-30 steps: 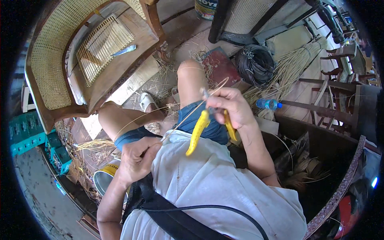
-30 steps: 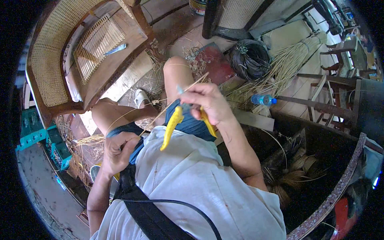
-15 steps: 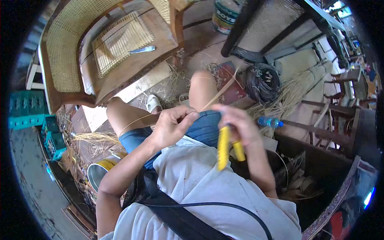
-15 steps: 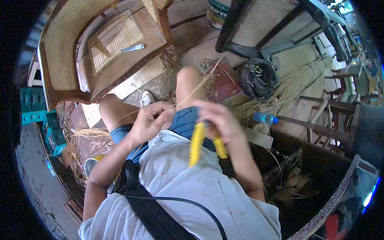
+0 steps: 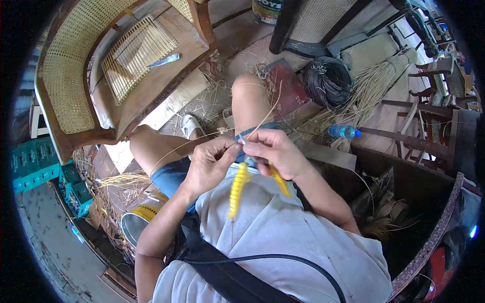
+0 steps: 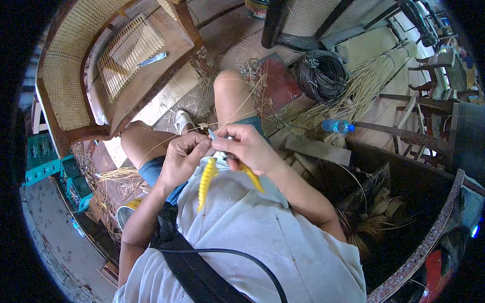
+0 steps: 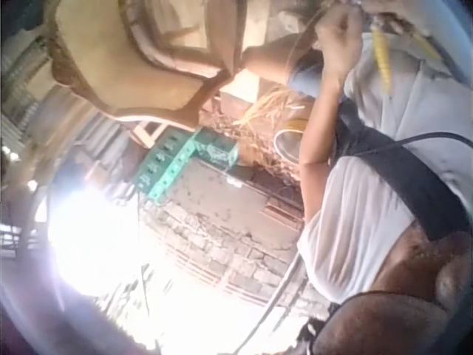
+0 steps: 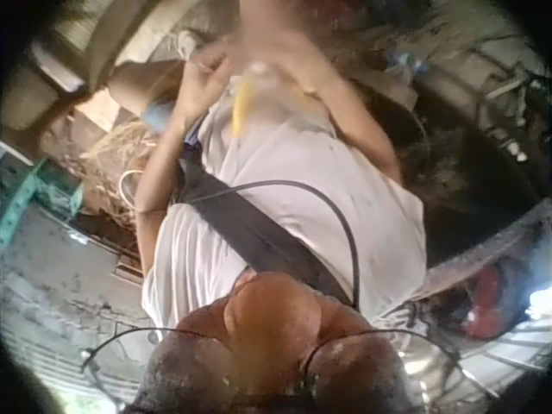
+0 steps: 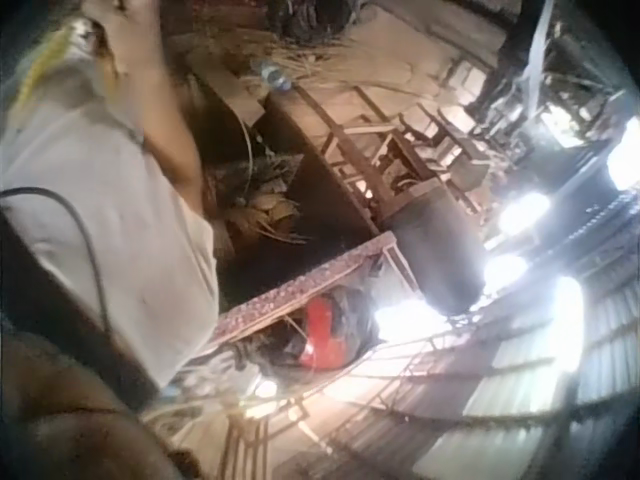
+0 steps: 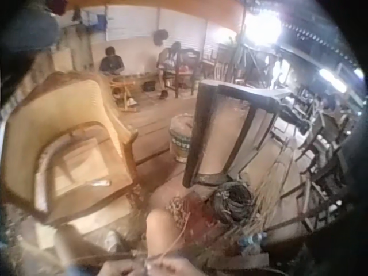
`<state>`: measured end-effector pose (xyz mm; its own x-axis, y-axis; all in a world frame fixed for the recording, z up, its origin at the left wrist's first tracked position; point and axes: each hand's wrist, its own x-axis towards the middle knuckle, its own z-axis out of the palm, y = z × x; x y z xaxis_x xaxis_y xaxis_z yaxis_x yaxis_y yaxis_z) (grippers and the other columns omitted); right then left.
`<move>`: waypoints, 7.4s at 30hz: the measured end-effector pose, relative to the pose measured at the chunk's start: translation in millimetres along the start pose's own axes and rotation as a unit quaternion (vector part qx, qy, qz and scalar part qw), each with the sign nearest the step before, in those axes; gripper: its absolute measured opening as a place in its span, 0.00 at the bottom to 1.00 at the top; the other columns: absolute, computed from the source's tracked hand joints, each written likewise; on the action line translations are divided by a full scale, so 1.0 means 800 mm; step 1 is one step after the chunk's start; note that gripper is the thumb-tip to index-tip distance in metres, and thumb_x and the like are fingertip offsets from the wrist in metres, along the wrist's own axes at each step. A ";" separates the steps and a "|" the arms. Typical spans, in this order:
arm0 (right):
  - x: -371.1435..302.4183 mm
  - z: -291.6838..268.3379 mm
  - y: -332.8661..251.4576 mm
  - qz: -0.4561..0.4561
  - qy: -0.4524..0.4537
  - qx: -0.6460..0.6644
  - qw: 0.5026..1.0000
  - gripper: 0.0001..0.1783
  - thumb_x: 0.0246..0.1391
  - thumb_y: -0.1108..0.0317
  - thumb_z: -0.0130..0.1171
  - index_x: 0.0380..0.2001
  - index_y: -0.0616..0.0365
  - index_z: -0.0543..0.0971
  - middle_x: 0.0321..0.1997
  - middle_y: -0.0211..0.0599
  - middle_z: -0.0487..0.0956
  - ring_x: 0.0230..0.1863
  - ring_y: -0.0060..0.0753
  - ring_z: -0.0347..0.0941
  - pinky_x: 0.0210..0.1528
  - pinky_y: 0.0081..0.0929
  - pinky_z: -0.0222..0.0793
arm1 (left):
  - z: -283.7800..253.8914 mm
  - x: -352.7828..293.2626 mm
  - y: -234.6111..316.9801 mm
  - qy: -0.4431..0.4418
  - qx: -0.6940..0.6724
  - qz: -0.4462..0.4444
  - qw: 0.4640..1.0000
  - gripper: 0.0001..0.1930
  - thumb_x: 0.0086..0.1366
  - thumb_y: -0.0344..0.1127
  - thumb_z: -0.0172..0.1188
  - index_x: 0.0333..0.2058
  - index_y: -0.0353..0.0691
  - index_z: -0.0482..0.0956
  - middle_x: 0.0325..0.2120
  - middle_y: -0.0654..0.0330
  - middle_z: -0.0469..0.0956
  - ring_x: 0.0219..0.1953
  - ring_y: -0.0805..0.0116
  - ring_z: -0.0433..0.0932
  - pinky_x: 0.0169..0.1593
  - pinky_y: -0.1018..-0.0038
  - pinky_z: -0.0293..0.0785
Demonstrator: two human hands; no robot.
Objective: The person sits on the floor and weaves thin natural fibers into the seat of a wooden chair. They use a hammer to tap the fibers into place and a pair of yellow pliers to pull the fibers through the existing weave. The person works on the chair seat continuously, adjusting the tension and position of the fibers.
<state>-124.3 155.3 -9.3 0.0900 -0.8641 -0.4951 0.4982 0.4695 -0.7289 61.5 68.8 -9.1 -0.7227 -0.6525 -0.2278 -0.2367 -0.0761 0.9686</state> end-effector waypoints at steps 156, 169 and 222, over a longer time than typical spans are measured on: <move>-0.039 -0.087 -0.048 -0.039 0.096 -0.181 0.978 0.24 0.56 0.58 0.56 0.56 0.53 0.75 0.30 0.27 0.78 0.21 0.13 0.70 0.15 0.10 0.61 | -0.035 -0.006 0.024 0.024 0.125 0.033 0.991 0.09 0.66 0.31 0.57 0.37 0.30 0.81 0.30 0.62 0.82 0.29 0.77 0.76 0.35 0.79 0.72; -0.018 -0.118 -0.045 -0.058 0.128 0.006 0.990 0.16 0.54 0.63 0.58 0.46 0.55 0.80 0.27 0.26 0.76 0.14 0.14 0.64 0.14 0.14 0.57 | -0.017 -0.005 0.009 -0.064 -0.010 -0.175 0.982 0.10 0.67 0.35 0.58 0.36 0.33 0.82 0.25 0.67 0.78 0.24 0.85 0.71 0.26 0.85 0.66; -0.019 -0.084 0.006 0.015 0.118 -0.004 0.993 0.26 0.66 0.49 0.47 0.55 0.57 0.73 0.26 0.24 0.77 0.11 0.13 0.59 0.12 0.11 0.52 | 0.055 0.066 -0.011 -0.024 0.257 0.174 0.950 0.09 0.59 0.37 0.55 0.33 0.40 0.80 0.25 0.47 0.80 0.28 0.46 0.80 0.36 0.55 0.76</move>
<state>-181.3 182.7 -37.0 -0.0998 -0.7842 -0.6124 0.4914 0.4964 -0.7156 -2.8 68.4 -34.2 -0.8416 -0.5339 0.0812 -0.2542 0.5244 0.8127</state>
